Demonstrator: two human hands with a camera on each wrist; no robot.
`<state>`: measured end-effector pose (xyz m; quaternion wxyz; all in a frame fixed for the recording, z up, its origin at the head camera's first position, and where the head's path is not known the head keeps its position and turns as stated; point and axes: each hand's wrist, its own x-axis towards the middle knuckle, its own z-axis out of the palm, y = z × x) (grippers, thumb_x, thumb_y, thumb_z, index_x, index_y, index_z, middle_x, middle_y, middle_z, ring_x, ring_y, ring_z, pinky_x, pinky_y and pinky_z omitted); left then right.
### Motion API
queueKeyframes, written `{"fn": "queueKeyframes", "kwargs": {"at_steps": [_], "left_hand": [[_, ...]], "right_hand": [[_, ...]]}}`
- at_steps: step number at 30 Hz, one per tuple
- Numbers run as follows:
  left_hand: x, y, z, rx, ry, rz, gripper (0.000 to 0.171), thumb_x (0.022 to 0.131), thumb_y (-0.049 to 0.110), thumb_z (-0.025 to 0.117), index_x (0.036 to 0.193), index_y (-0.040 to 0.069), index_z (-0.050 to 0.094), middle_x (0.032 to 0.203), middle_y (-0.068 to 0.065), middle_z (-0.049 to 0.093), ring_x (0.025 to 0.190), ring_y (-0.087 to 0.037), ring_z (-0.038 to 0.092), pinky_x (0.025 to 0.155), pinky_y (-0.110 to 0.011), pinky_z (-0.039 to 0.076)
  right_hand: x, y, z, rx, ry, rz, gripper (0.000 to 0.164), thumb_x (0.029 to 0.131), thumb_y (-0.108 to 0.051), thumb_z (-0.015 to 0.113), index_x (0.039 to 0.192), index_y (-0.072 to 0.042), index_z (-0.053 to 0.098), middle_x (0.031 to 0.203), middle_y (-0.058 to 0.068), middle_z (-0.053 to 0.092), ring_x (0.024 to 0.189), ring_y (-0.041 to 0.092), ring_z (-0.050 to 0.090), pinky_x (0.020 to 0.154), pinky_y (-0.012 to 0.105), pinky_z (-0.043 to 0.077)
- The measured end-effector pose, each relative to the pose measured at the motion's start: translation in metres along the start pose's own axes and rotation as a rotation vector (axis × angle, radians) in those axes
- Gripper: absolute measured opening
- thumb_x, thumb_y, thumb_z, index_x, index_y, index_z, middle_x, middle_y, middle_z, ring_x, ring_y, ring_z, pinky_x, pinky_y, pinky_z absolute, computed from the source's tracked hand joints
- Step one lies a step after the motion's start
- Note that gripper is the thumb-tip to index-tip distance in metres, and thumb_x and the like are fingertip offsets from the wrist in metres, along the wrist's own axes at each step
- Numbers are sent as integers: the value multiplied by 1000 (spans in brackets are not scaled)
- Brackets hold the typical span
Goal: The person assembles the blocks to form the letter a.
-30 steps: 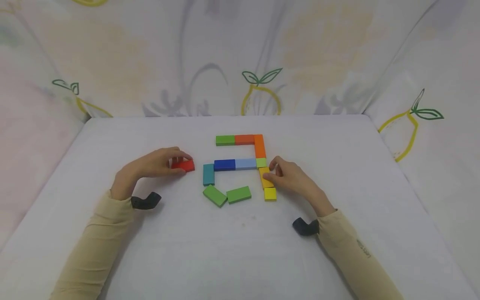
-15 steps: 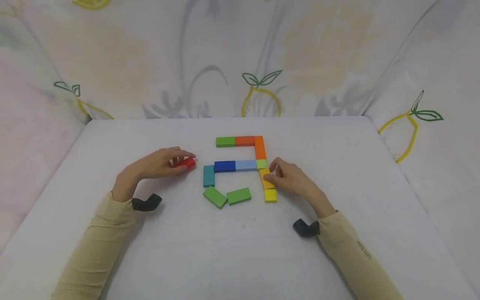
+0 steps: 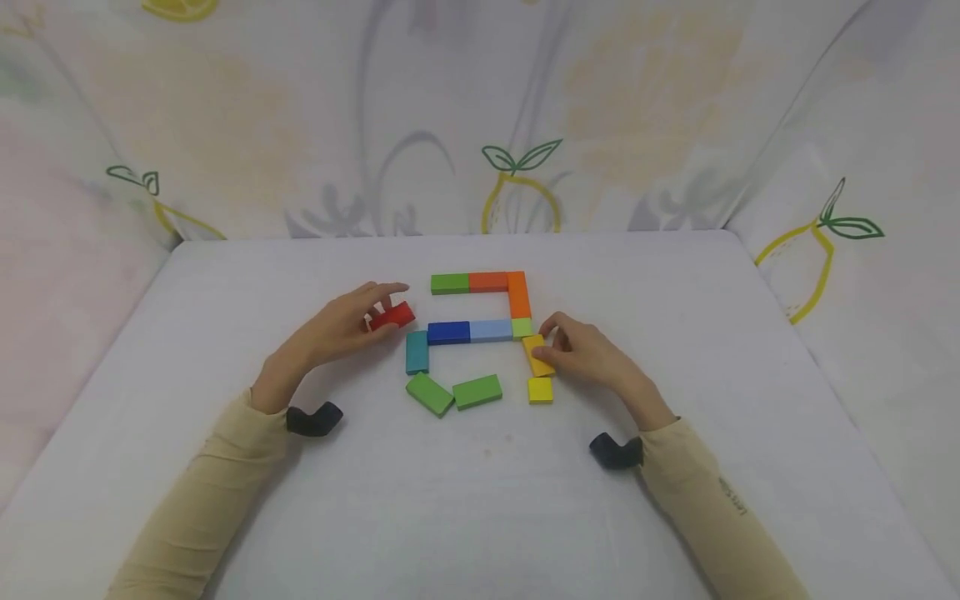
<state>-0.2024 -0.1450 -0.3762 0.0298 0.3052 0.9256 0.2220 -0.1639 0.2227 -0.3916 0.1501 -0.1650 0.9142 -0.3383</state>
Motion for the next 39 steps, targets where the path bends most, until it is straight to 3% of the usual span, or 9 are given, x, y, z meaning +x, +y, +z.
{"fn": "queueKeyframes", "kwargs": {"at_steps": [4, 14, 20, 28, 39], "left_hand": [[4, 15, 8, -1, 24, 49, 50, 89, 20, 65, 135, 9, 48, 108, -6, 57, 82, -17, 56, 73, -29, 50], [11, 42, 15, 27, -13, 160, 49, 87, 20, 69, 132, 9, 53, 107, -5, 60, 80, -14, 56, 73, -26, 51], [15, 50, 18, 111, -39, 191, 37, 86, 27, 70, 120, 15, 62, 103, 1, 62, 88, -12, 55, 75, -27, 50], [19, 60, 26, 136, -94, 247, 21, 86, 27, 70, 103, 17, 66, 100, 4, 63, 92, -12, 53, 79, -26, 48], [17, 68, 34, 198, -124, 276, 25, 85, 26, 70, 109, 19, 68, 105, 1, 59, 92, -13, 57, 80, -26, 51]], "right_hand": [[0, 2, -3, -11, -9, 2, 34, 92, -29, 62, 115, -7, 51, 81, 6, 54, 68, 17, 47, 59, 24, 38], [-5, 7, -16, -55, -43, 22, 34, 94, -29, 58, 119, -7, 50, 83, 6, 55, 71, 16, 48, 61, 26, 39], [-7, 8, -17, -63, -37, 26, 35, 94, -31, 57, 119, -7, 51, 84, 6, 55, 71, 16, 49, 63, 27, 40], [-11, 15, -17, -91, 4, 52, 36, 94, -33, 57, 120, -9, 51, 83, 6, 55, 70, 16, 49, 62, 26, 40], [-21, 25, -12, -117, 33, 15, 35, 96, -33, 54, 121, -8, 50, 78, 3, 54, 66, 15, 48, 58, 23, 40]]}}
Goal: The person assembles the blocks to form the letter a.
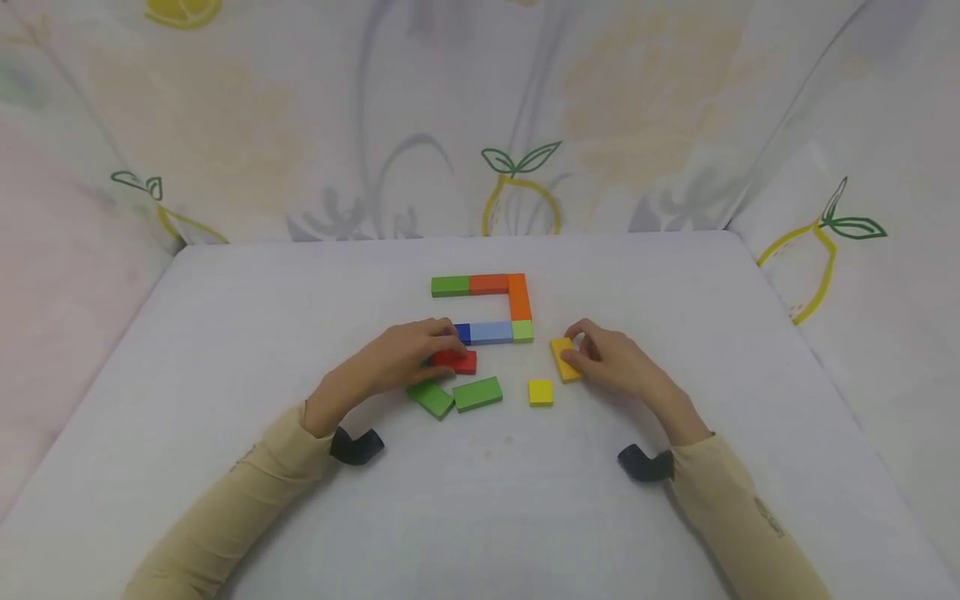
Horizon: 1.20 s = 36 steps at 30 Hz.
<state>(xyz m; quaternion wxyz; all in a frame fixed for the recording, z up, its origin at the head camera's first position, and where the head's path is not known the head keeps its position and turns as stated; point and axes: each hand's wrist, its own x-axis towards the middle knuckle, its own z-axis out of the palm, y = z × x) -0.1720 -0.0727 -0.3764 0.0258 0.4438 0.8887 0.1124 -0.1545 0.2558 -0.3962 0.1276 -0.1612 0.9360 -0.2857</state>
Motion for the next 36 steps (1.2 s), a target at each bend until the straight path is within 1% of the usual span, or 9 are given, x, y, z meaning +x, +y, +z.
{"fn": "queueKeyframes", "kwargs": {"at_steps": [5, 12, 17, 20, 24, 27, 31, 34, 36], "left_hand": [[2, 3, 3, 16, 3, 30, 24, 86, 24, 70, 110, 20, 68, 104, 0, 59, 89, -14, 56, 78, -27, 50], [6, 6, 4, 13, 13, 71, 22, 86, 18, 69, 108, 22, 68, 107, 1, 62, 95, -15, 56, 83, -29, 50], [8, 5, 4, -1, -2, 81, 22, 87, 15, 68, 109, 20, 69, 108, 3, 64, 100, -13, 57, 85, -28, 51], [10, 5, 5, -20, -7, 103, 22, 88, 13, 66, 109, 19, 69, 108, 3, 65, 102, -12, 57, 86, -27, 51], [12, 7, 5, -18, -14, 131, 23, 89, 12, 65, 111, 18, 70, 108, 3, 65, 103, -12, 58, 87, -26, 51], [12, 8, 4, -14, -28, 129, 23, 90, 12, 63, 112, 17, 70, 111, 2, 65, 104, -13, 59, 88, -27, 51], [8, 11, 3, -15, -43, 112, 21, 92, 12, 60, 111, 15, 69, 116, 0, 61, 105, -15, 59, 87, -28, 51], [3, 15, 1, 27, -46, 121, 25, 92, 8, 57, 115, 13, 67, 118, -4, 58, 104, -18, 58, 86, -29, 50], [0, 18, 0, 63, -56, 120, 29, 92, 8, 57, 120, 12, 64, 119, -5, 57, 105, -20, 56, 88, -31, 49]], "right_hand": [[-7, 0, 1, -18, 5, -25, 33, 97, -31, 52, 122, -10, 51, 79, 2, 55, 68, 14, 48, 60, 23, 41], [-13, 1, 5, -52, 33, -80, 33, 96, -30, 55, 124, -14, 52, 78, -2, 53, 67, 12, 47, 60, 22, 40], [-23, 1, 6, -56, 28, -72, 32, 93, -33, 59, 115, -10, 54, 78, -3, 54, 68, 11, 48, 61, 22, 42], [-32, 0, 5, -73, 26, -56, 33, 92, -36, 61, 108, -8, 55, 76, -4, 54, 67, 10, 47, 61, 21, 42], [-43, -3, 5, -92, 16, -25, 34, 90, -41, 62, 102, -10, 54, 74, -4, 51, 65, 9, 46, 59, 21, 41], [-49, -6, 7, -112, 22, -17, 32, 88, -44, 63, 96, -13, 54, 72, -5, 49, 64, 8, 44, 57, 20, 39], [-56, -10, 9, -164, 49, -58, 28, 87, -44, 65, 86, -18, 53, 68, -8, 44, 61, 5, 41, 55, 19, 35], [-59, -12, 11, -194, 61, -93, 27, 87, -43, 65, 79, -20, 52, 65, -10, 41, 60, 3, 38, 54, 19, 32], [-61, -12, 13, -211, 60, -94, 28, 87, -44, 65, 75, -22, 51, 64, -10, 39, 59, 2, 37, 54, 18, 31]]}}
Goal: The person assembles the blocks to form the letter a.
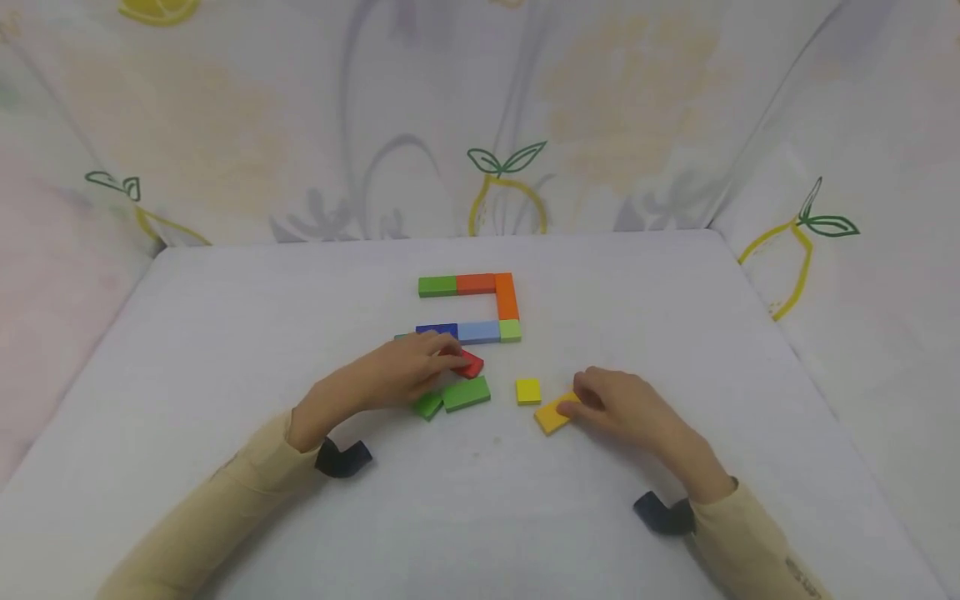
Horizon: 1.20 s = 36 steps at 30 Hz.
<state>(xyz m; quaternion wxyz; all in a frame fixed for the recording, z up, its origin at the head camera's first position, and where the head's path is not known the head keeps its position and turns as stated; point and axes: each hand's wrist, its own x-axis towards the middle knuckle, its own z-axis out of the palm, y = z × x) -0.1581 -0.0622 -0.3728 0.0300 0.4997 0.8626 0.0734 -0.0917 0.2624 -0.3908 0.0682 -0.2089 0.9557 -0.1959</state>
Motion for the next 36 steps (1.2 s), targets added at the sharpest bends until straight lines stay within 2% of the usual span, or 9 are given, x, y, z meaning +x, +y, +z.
{"fn": "queueKeyframes", "kwargs": {"at_steps": [4, 9, 21, 25, 28, 31, 34, 36], "left_hand": [[-5, 5, -2, 48, -45, -35, 38, 92, 9, 55, 129, 15, 57, 126, -5, 54, 113, -21, 54, 96, -38, 45], [-5, 6, -4, 32, -67, -47, 38, 93, 12, 55, 130, 17, 57, 130, -3, 54, 120, -22, 53, 104, -42, 40], [-2, 7, -7, 5, -74, -22, 33, 96, 14, 52, 128, 17, 59, 129, -4, 57, 116, -20, 57, 105, -43, 39], [-2, 7, -6, -8, -79, -11, 33, 96, 14, 52, 128, 17, 58, 131, -4, 56, 115, -20, 59, 105, -43, 39], [-1, 8, -5, -15, -75, 14, 34, 95, 15, 54, 129, 18, 57, 133, -2, 55, 118, -19, 57, 104, -43, 40], [-2, 11, -2, -13, -39, 52, 35, 95, 16, 56, 129, 19, 58, 132, 1, 56, 121, -15, 55, 102, -42, 42], [-5, 18, -1, -1, 6, 84, 33, 94, 18, 56, 127, 21, 60, 128, 4, 58, 120, -14, 54, 100, -40, 44], [-9, 21, 2, 12, 32, 83, 31, 94, 21, 58, 125, 22, 61, 125, 4, 59, 119, -15, 54, 99, -38, 44]], "right_hand": [[-2, -3, 3, -31, -13, -16, 30, 88, -45, 63, 70, -24, 52, 66, -11, 38, 58, 1, 36, 53, 17, 30], [-3, -6, 6, -44, -22, -43, 29, 89, -47, 61, 69, -26, 55, 69, -12, 40, 59, -1, 37, 54, 16, 32], [-3, -13, 9, -19, -33, -98, 31, 89, -43, 61, 63, -27, 58, 68, -13, 38, 57, -2, 34, 52, 15, 30], [-1, -14, 6, 7, -73, -87, 33, 90, -44, 60, 63, -26, 57, 68, -11, 38, 57, -1, 35, 52, 16, 30], [4, -13, 1, 25, -105, -66, 31, 92, -44, 57, 68, -25, 58, 67, -10, 39, 58, 1, 37, 54, 17, 32], [12, -12, -4, 37, -91, -63, 21, 93, -40, 57, 80, -23, 61, 69, -12, 46, 62, 1, 43, 57, 18, 38], [24, -15, -7, 33, -38, -128, 10, 92, -31, 61, 92, -21, 62, 78, -15, 54, 70, 1, 50, 64, 20, 46], [34, -19, -9, 38, -20, -197, 9, 92, -25, 62, 99, -20, 64, 89, -13, 59, 79, 2, 54, 71, 23, 50]]}}
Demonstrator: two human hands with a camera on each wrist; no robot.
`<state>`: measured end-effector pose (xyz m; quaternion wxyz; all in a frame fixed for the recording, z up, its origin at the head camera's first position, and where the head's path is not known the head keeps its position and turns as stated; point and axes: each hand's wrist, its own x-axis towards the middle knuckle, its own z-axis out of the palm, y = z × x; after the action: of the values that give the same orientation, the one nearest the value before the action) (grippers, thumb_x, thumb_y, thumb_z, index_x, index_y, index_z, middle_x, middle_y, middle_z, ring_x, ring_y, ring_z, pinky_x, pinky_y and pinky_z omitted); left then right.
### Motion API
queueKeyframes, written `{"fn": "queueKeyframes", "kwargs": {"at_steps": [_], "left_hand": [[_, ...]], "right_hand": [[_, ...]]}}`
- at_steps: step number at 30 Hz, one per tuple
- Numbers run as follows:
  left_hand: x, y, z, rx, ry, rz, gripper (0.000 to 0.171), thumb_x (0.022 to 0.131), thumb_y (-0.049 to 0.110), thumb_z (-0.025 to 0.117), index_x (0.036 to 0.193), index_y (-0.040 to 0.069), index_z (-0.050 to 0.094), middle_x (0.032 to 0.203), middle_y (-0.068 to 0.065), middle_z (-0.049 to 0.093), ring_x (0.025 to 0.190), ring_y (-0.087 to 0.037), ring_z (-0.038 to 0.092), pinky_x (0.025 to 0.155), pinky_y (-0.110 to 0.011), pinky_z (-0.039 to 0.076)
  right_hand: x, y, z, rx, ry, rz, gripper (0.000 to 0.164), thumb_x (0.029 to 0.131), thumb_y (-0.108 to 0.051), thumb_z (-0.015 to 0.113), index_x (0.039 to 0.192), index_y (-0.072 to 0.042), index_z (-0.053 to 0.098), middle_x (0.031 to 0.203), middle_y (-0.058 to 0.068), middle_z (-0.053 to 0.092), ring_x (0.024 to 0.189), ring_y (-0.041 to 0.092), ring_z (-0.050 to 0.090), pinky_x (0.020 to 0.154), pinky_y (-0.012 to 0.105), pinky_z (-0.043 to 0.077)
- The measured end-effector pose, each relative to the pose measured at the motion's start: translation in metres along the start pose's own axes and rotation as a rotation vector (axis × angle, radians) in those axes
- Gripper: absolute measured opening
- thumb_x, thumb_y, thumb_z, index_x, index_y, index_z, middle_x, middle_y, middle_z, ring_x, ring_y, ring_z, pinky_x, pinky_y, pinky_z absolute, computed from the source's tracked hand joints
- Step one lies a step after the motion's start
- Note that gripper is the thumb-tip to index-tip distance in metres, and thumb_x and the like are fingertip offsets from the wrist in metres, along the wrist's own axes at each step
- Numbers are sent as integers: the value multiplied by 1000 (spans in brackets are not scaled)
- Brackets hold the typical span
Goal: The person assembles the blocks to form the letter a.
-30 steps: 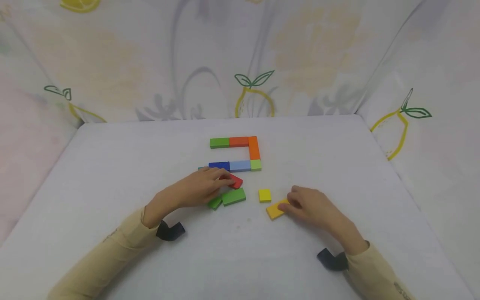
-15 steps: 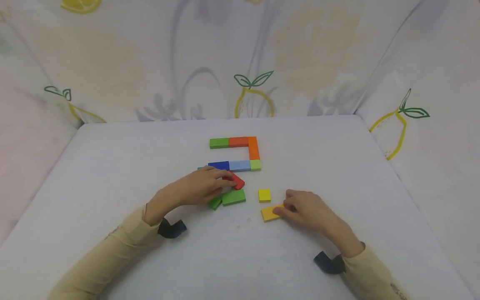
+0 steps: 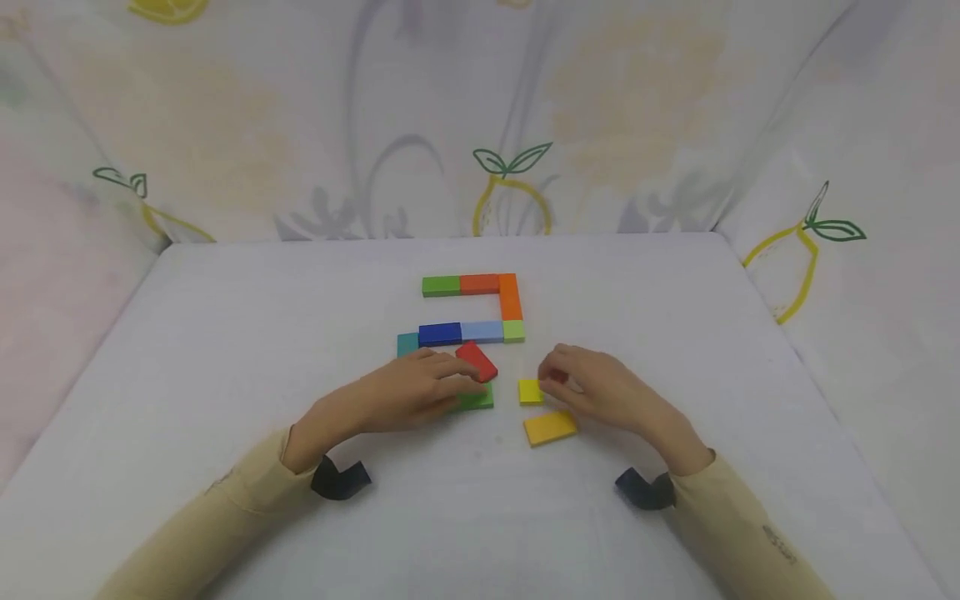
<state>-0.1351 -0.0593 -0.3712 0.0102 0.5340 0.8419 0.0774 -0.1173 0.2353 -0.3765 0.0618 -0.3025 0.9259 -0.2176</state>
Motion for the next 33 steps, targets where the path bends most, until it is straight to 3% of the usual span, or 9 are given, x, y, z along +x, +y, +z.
{"fn": "queueKeyframes", "kwargs": {"at_steps": [3, 6, 9, 14, 20, 33], "left_hand": [[-5, 5, 8, 35, 26, -30, 33, 92, 26, 60, 125, 23, 61, 125, 3, 59, 116, -17, 55, 98, -37, 44], [-11, 7, 16, 57, 35, -69, 37, 92, 29, 60, 128, 23, 59, 130, 2, 56, 117, -19, 54, 98, -38, 44], [-14, 9, 19, 59, 30, -77, 38, 94, 29, 57, 132, 22, 56, 134, 0, 53, 119, -20, 52, 99, -38, 44], [-15, 10, 20, 16, 33, -69, 38, 94, 25, 58, 132, 20, 56, 135, -2, 52, 119, -19, 51, 99, -35, 45], [-17, 9, 20, -20, 50, -59, 38, 93, 26, 61, 130, 20, 59, 133, -3, 54, 115, -19, 53, 95, -32, 47], [-16, 7, 21, -5, 69, -45, 34, 92, 20, 61, 126, 21, 62, 125, 0, 60, 111, -17, 57, 93, -29, 49]], "right_hand": [[18, -6, 2, -20, -9, -106, 22, 92, -21, 62, 113, -16, 64, 110, -7, 63, 100, 8, 58, 86, 31, 52], [38, -13, 5, -79, -36, -199, 34, 93, -19, 60, 126, -13, 59, 129, -1, 59, 117, 16, 53, 97, 38, 47], [51, -18, 8, -137, -58, -257, 39, 92, -16, 61, 131, -12, 57, 135, 1, 56, 123, 20, 50, 100, 41, 45], [62, -21, 12, -195, -70, -275, 37, 90, -10, 62, 127, -13, 60, 133, 1, 57, 123, 20, 50, 99, 39, 46], [66, -25, 16, -219, -40, -299, 35, 88, -12, 67, 122, -14, 63, 134, 0, 57, 121, 21, 52, 97, 39, 48], [60, -28, 15, -252, -76, -238, 32, 91, -17, 63, 123, -16, 63, 135, -2, 57, 119, 20, 52, 97, 38, 48]]}}
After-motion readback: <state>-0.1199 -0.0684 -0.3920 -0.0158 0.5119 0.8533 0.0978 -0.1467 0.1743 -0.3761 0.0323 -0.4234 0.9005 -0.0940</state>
